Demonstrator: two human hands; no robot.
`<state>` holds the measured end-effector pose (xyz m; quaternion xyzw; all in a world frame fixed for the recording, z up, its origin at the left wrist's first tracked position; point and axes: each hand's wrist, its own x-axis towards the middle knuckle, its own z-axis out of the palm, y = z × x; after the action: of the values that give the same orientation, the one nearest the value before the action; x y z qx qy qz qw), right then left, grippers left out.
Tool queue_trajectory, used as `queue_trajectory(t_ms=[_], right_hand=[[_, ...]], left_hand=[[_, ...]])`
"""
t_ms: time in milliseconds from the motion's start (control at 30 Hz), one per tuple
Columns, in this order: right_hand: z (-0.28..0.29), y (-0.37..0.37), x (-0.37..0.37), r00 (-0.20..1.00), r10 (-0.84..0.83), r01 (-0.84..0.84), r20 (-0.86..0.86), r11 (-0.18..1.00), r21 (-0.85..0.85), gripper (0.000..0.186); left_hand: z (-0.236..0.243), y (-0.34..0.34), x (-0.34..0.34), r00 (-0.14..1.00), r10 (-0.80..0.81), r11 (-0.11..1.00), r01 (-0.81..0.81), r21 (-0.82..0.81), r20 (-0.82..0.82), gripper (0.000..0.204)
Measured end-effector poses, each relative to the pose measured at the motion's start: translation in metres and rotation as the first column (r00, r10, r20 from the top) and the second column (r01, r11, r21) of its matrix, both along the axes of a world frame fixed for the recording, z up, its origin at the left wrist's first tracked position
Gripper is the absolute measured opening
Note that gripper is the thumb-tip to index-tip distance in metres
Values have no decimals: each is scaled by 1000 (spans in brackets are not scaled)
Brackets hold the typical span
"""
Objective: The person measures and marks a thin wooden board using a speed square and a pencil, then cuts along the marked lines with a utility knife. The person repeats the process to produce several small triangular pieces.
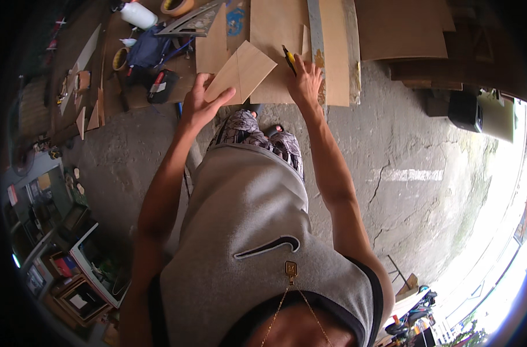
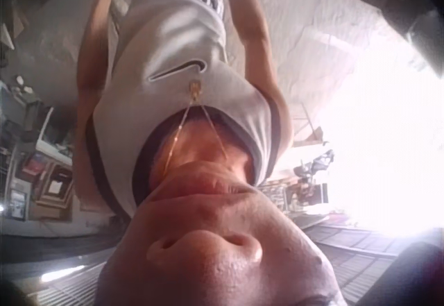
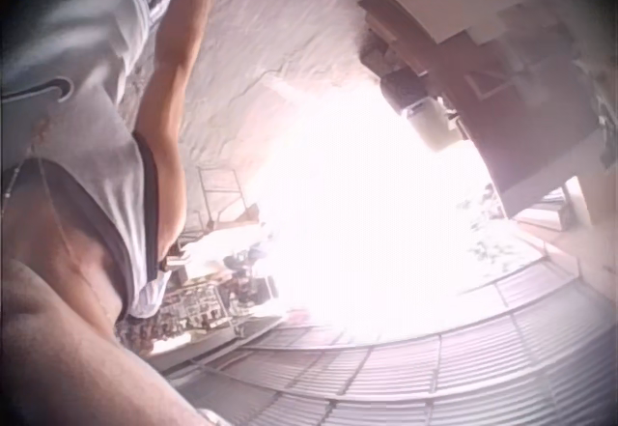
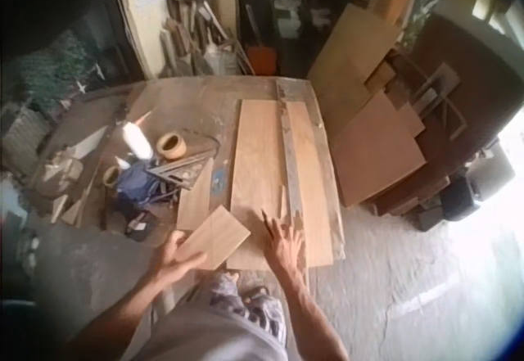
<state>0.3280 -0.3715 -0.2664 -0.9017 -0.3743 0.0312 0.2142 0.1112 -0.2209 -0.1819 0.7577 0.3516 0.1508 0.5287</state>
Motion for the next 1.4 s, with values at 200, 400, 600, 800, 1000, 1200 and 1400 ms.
queue_trajectory(t_ms=[200,400,600,800,1000,1200,1400], right_hand=[[104,6,-32,119,641,473,-758,635,611,40],[137,2,-39,31,700,516,-714,601,611,33],[140,-3,-39,-5,747,658,-664,502,561,31],[128,-1,-34,600,323,401,-732,670,624,39],[106,2,-18,-31,679,643,-733,575,506,36],[101,7,-21,123,613,577,-780,595,559,35],[100,16,-13,346,347,497,-872,720,484,32]], left_hand=[[66,-28,19,967,135,863,-8,506,-217,41],[65,-22,22,996,43,918,-70,391,77,50],[69,-25,36,993,-42,998,36,50,107,47],[74,-30,49,947,58,769,161,619,-317,43],[50,-7,56,989,-150,955,145,258,-1,54],[22,3,61,972,-232,973,232,-6,-23,56],[35,11,69,960,-181,947,229,225,-213,52]])
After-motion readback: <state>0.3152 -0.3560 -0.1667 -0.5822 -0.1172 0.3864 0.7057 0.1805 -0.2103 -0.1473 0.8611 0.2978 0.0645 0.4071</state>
